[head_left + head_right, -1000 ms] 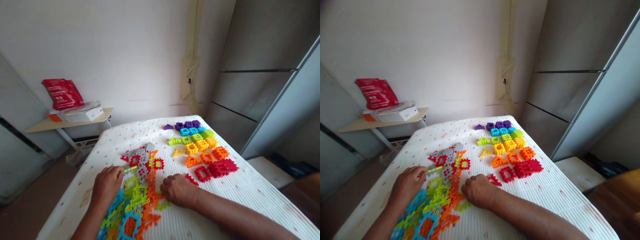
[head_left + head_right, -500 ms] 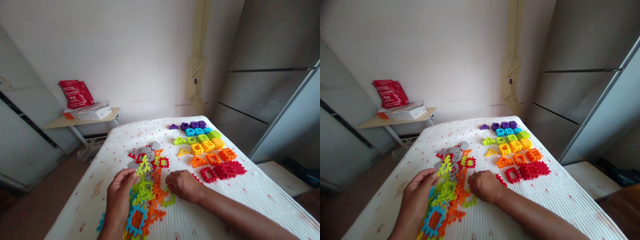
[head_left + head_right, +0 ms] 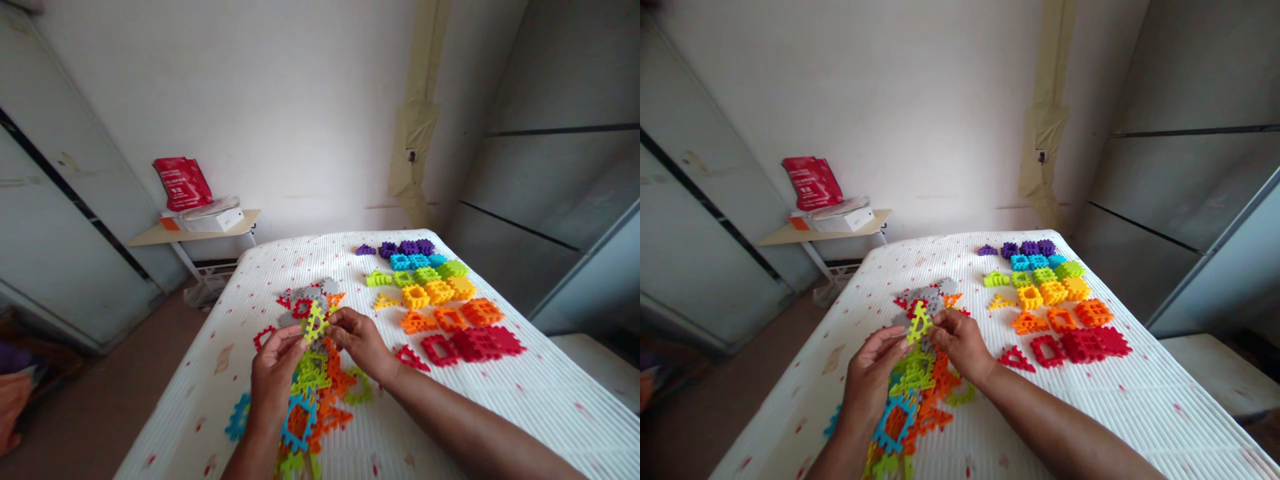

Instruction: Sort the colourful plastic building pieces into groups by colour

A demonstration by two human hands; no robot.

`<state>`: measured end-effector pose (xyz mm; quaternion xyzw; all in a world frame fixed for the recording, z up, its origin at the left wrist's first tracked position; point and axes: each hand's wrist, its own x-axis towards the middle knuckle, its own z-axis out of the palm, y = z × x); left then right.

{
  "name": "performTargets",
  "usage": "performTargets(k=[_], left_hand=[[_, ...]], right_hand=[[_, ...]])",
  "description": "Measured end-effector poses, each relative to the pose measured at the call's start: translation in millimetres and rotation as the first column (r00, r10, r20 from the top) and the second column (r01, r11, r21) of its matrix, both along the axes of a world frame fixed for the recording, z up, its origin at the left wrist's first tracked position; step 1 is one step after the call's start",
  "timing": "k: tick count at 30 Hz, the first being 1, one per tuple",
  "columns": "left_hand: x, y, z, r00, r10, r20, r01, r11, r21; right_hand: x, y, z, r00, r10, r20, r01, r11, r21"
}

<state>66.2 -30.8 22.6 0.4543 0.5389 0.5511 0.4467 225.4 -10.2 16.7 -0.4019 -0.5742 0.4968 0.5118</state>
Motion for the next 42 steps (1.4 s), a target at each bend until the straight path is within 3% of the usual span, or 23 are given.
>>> performTargets(k=[4, 8, 13, 17, 21, 26, 29, 32, 36, 40, 42], left_hand=[[0, 0, -3.2, 0.995, -0.09, -0.035, 0.089, 0.996, -0.012], [-2, 0, -5.0, 0.994, -0.053, -0.099, 0.059, 0.997, 0.057], [-9, -2, 0.7, 0.994, 0.002, -0.11, 0.01, 0.994, 0.11], [-13, -2, 2.9, 0.976, -0.092, -0.199, 0.107, 0.992, 0.069], [-12, 0, 0.4, 0.975, -0.096, -0.199, 0.098, 0.995, 0.001], [-7, -1, -1.6, 0.974, -0.088, -0.209, 0.086, 0.996, -0.018], [-4, -1, -2.0, 0.97, -0.072, -0.232, 0.079, 0.997, 0.018], [-4, -1, -1.5, 0.972, -0.09, -0.215, 0.099, 0.995, 0.032], [-9, 0, -2.3, 0.99, -0.051, -0.131, 0.055, 0.998, 0.028], [-17, 5, -5.5, 0.992, -0.015, -0.127, 0.02, 0.999, 0.037], [-19, 8, -6.8, 0.987, -0.01, -0.159, 0.017, 0.999, 0.039]], right_hand=[[-5, 4, 5.6, 0.997, -0.026, -0.067, 0.024, 0.999, -0.027], [1, 2, 9.9, 1.0, -0.002, -0.021, 0.003, 0.999, 0.051], [16, -3, 18.0, 0.951, 0.088, 0.295, -0.16, 0.96, 0.229], [20, -7, 23.8, 0.87, 0.002, 0.494, -0.186, 0.928, 0.324], [16, -11, 25.3, 0.659, -0.212, 0.722, -0.173, 0.891, 0.42], [5, -17, 28.8, 0.381, -0.32, 0.867, -0.251, 0.867, 0.431], [-2, -22, 31.8, 0.27, -0.363, 0.892, -0.263, 0.863, 0.431], [0, -20, 37.9, 0.212, -0.355, 0.91, -0.255, 0.879, 0.403], [34, 17, 54.8, 0.134, -0.313, 0.94, -0.236, 0.912, 0.337], [88, 82, 67.6, -0.071, -0.222, 0.972, -0.112, 0.971, 0.213], [109, 110, 67.2, -0.11, -0.167, 0.98, -0.102, 0.982, 0.156]])
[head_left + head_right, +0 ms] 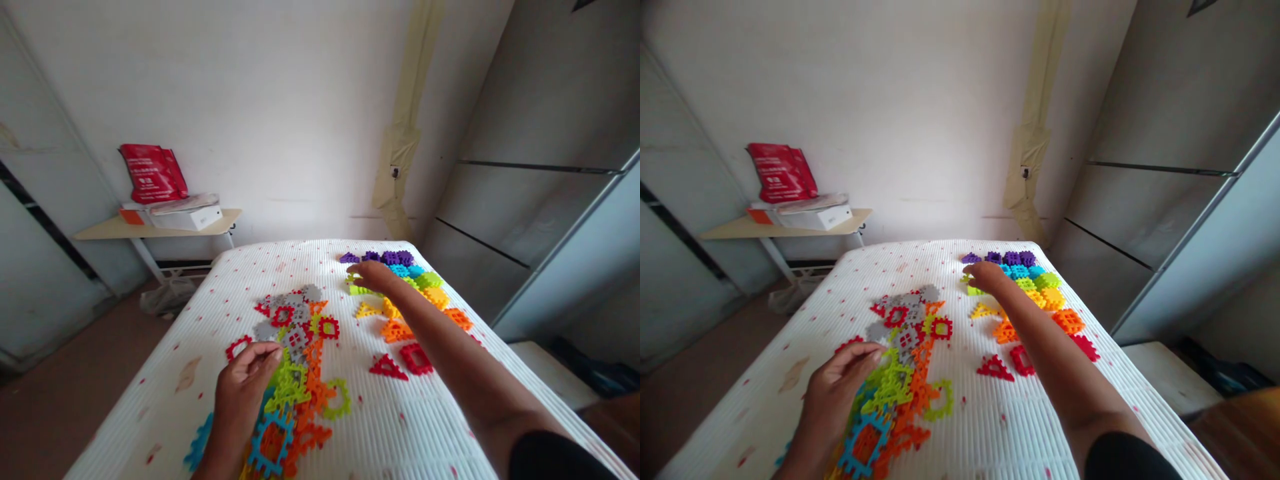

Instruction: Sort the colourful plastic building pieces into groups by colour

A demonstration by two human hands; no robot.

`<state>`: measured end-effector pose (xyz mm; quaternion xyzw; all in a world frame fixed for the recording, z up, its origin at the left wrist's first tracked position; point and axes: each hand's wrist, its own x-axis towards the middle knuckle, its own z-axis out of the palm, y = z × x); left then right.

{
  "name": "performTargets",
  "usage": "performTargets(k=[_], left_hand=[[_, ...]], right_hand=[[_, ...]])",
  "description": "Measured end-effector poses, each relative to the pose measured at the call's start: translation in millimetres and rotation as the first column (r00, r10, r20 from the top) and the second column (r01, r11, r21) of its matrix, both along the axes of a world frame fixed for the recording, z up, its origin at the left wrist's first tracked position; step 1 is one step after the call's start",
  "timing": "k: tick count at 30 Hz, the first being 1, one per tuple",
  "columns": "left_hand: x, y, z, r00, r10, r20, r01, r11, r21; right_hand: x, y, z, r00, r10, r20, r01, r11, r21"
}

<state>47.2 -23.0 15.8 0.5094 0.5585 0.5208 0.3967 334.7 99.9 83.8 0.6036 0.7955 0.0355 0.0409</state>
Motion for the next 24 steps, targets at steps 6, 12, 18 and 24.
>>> performTargets(k=[6, 12, 18, 24], left_hand=[[-4, 4, -4.2, 1.0, -0.004, -0.009, 0.004, 1.0, -0.006], [-5, 3, -4.4, 1.0, -0.01, -0.027, 0.01, 1.0, -0.028], [-3, 3, -2.7, 0.999, -0.008, -0.05, 0.007, 1.0, -0.026], [-5, 5, -6.7, 0.998, -0.008, -0.063, 0.007, 1.0, -0.017]], right_hand=[[20, 37, -18.1, 0.998, 0.012, 0.058, -0.005, 0.994, -0.107], [19, 43, -28.6, 0.997, 0.031, 0.075, -0.018, 0.987, -0.161], [19, 45, -32.1, 0.996, 0.023, 0.082, -0.008, 0.984, -0.178], [14, 45, -38.6, 0.996, -0.015, 0.091, 0.031, 0.984, -0.173]])
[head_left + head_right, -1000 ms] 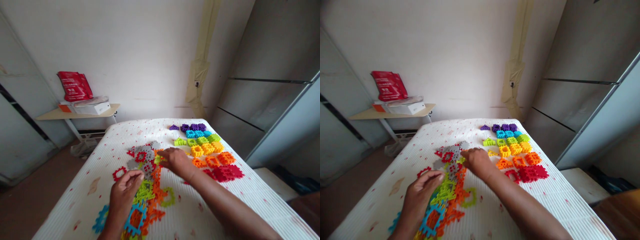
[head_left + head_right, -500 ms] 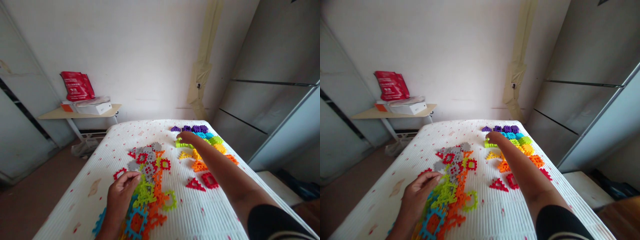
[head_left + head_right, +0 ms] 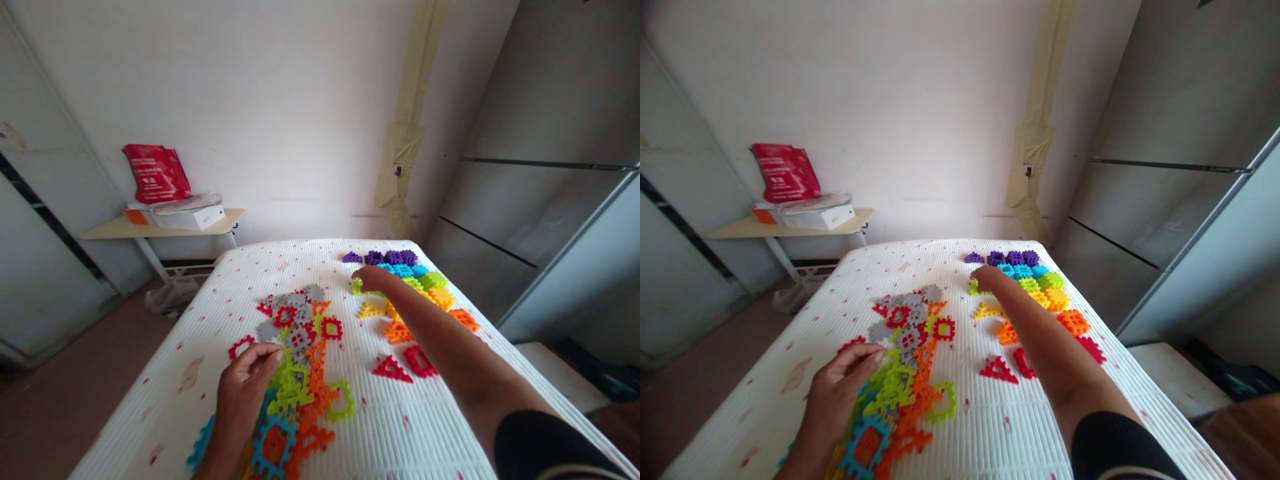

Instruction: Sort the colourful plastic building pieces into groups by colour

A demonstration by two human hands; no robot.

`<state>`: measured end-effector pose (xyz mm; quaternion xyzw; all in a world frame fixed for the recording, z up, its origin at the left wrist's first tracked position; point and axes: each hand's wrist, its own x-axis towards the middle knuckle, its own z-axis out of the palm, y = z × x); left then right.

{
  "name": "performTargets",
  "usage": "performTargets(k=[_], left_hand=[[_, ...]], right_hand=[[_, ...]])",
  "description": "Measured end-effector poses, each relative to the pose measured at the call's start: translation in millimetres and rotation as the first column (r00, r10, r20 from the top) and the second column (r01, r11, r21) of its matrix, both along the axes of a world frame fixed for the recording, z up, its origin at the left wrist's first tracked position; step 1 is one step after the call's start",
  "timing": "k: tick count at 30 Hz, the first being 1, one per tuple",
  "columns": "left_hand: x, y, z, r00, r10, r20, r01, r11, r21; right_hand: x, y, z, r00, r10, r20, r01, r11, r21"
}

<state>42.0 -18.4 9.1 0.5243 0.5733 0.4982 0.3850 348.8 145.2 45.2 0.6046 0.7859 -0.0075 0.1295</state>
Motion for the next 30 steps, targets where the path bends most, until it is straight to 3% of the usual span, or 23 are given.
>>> performTargets(k=[15, 25, 30], left_hand=[[2, -1, 4.3, 1.0, -0.005, 0.03, 0.005, 1.0, 0.01], [1, 0, 1.1, 1.0, 0.002, 0.027, -0.002, 1.0, 0.002], [-2, 0, 3.5, 0.999, 0.032, 0.008, -0.032, 0.999, 0.03]], right_hand=[[3, -7, -10.8, 1.0, -0.023, -0.004, 0.023, 1.0, 0.018], [-2, -14, -5.2, 0.998, -0.054, 0.019, 0.054, 0.999, 0.005], [-10, -23, 10.4, 0.995, -0.09, 0.034, 0.089, 0.995, 0.044]])
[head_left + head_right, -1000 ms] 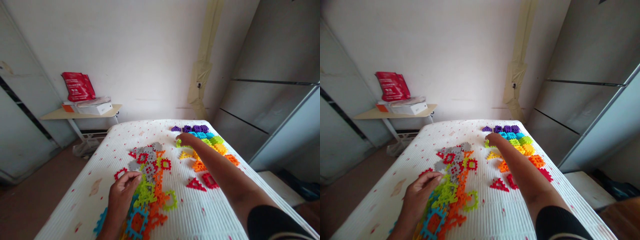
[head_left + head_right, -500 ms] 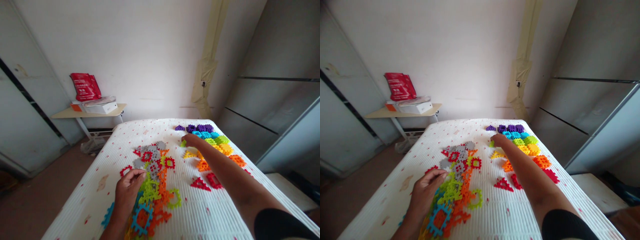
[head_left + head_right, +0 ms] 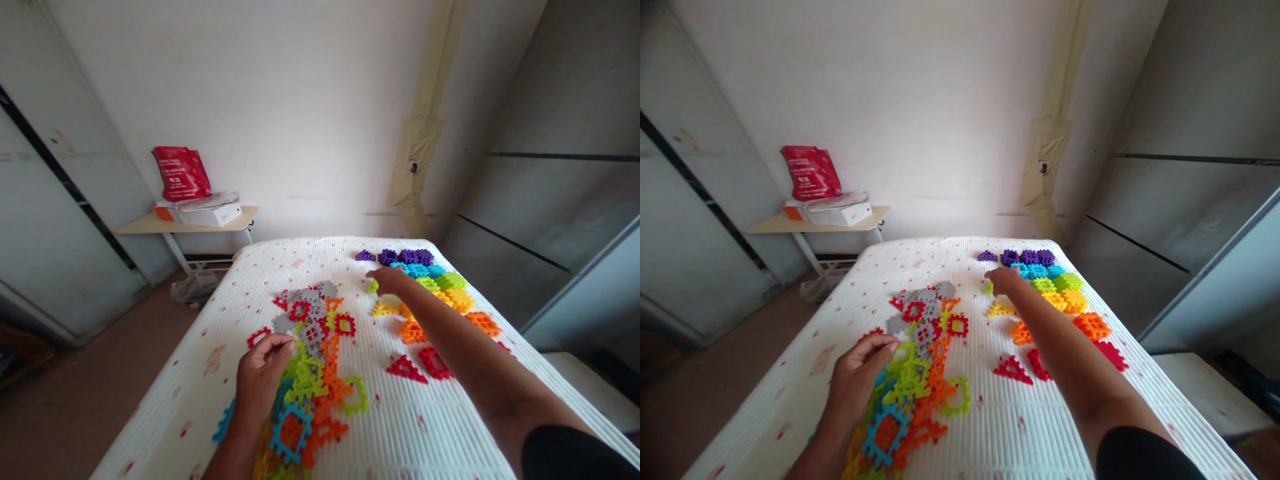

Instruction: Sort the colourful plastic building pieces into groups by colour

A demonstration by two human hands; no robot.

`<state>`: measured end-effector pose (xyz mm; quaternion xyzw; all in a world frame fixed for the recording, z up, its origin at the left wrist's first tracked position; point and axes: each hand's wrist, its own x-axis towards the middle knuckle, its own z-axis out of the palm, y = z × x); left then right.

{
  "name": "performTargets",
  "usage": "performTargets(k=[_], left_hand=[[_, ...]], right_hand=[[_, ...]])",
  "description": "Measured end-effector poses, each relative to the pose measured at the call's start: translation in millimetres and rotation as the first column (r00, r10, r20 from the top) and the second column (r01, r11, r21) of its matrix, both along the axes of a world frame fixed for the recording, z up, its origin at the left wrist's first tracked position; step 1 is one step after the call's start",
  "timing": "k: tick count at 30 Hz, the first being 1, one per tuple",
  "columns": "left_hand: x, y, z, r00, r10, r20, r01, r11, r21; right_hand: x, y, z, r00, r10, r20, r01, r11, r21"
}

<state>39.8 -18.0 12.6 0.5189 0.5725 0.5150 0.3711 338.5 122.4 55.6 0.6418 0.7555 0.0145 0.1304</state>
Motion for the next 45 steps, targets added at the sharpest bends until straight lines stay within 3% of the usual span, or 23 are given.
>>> performTargets(k=[3, 6, 9, 13, 18, 24, 27, 29, 30, 31, 33, 36, 38, 41, 45], left_hand=[[0, -1, 2.8, 1.0, 0.013, 0.006, -0.013, 1.0, 0.02], [1, -2, 4.8, 1.0, 0.023, 0.009, -0.023, 1.0, 0.021], [2, -2, 3.9, 0.999, 0.027, 0.023, -0.027, 0.999, 0.017], [0, -1, -0.2, 0.999, 0.041, 0.027, -0.042, 0.999, 0.011], [1, 1, -3.3, 1.0, 0.004, -0.02, -0.003, 1.0, 0.018], [4, 1, -4.5, 0.997, -0.009, -0.082, 0.012, 0.999, 0.034], [3, 1, -6.5, 0.995, -0.009, -0.097, 0.012, 1.0, 0.029], [2, 2, -8.1, 0.996, -0.016, -0.093, 0.018, 1.0, 0.02], [2, 2, -9.0, 0.996, -0.023, -0.087, 0.025, 1.0, 0.015], [2, 2, -9.9, 0.996, -0.035, -0.08, 0.035, 0.999, 0.008], [2, 3, -11.6, 0.996, -0.061, -0.06, 0.061, 0.998, -0.009], [3, 2, -12.7, 0.996, -0.088, 0.007, 0.088, 0.996, -0.032], [4, 0, -10.7, 0.993, -0.098, 0.071, 0.101, 0.994, -0.034], [6, -4, -4.2, 0.984, -0.095, 0.152, 0.097, 0.995, -0.007], [6, -7, -0.7, 0.966, -0.065, 0.249, 0.055, 0.997, 0.048]], right_hand=[[-18, -17, 13.9, 0.999, 0.037, -0.02, -0.034, 0.994, 0.107], [-47, -40, 17.4, 0.979, 0.175, -0.103, -0.158, 0.975, 0.156], [-78, -59, 4.5, 0.963, 0.233, -0.134, -0.216, 0.968, 0.13], [-103, -70, -22.3, 0.967, 0.205, -0.152, -0.182, 0.972, 0.152], [-108, -72, -37.3, 0.972, 0.15, -0.181, -0.118, 0.977, 0.177], [-106, -79, -34.6, 0.964, 0.179, -0.195, -0.146, 0.974, 0.174], [-104, -84, -28.3, 0.935, 0.205, -0.29, -0.148, 0.967, 0.206], [-103, -86, -21.9, 0.846, 0.251, -0.471, -0.156, 0.96, 0.233], [-103, -88, -18.5, 0.761, 0.28, -0.585, -0.163, 0.956, 0.245], [-103, -90, -15.2, 0.648, 0.304, -0.699, -0.178, 0.952, 0.25], [-106, -94, -9.6, 0.341, 0.305, -0.889, -0.23, 0.944, 0.236], [-114, -101, -5.2, -0.119, 0.139, -0.983, -0.359, 0.917, 0.173], [-119, -105, -5.4, -0.287, 0.02, -0.958, -0.437, 0.887, 0.149], [-125, -108, -9.2, -0.352, -0.032, -0.935, -0.483, 0.862, 0.152], [-129, -109, -16.2, -0.269, 0.024, -0.963, -0.442, 0.885, 0.146]])
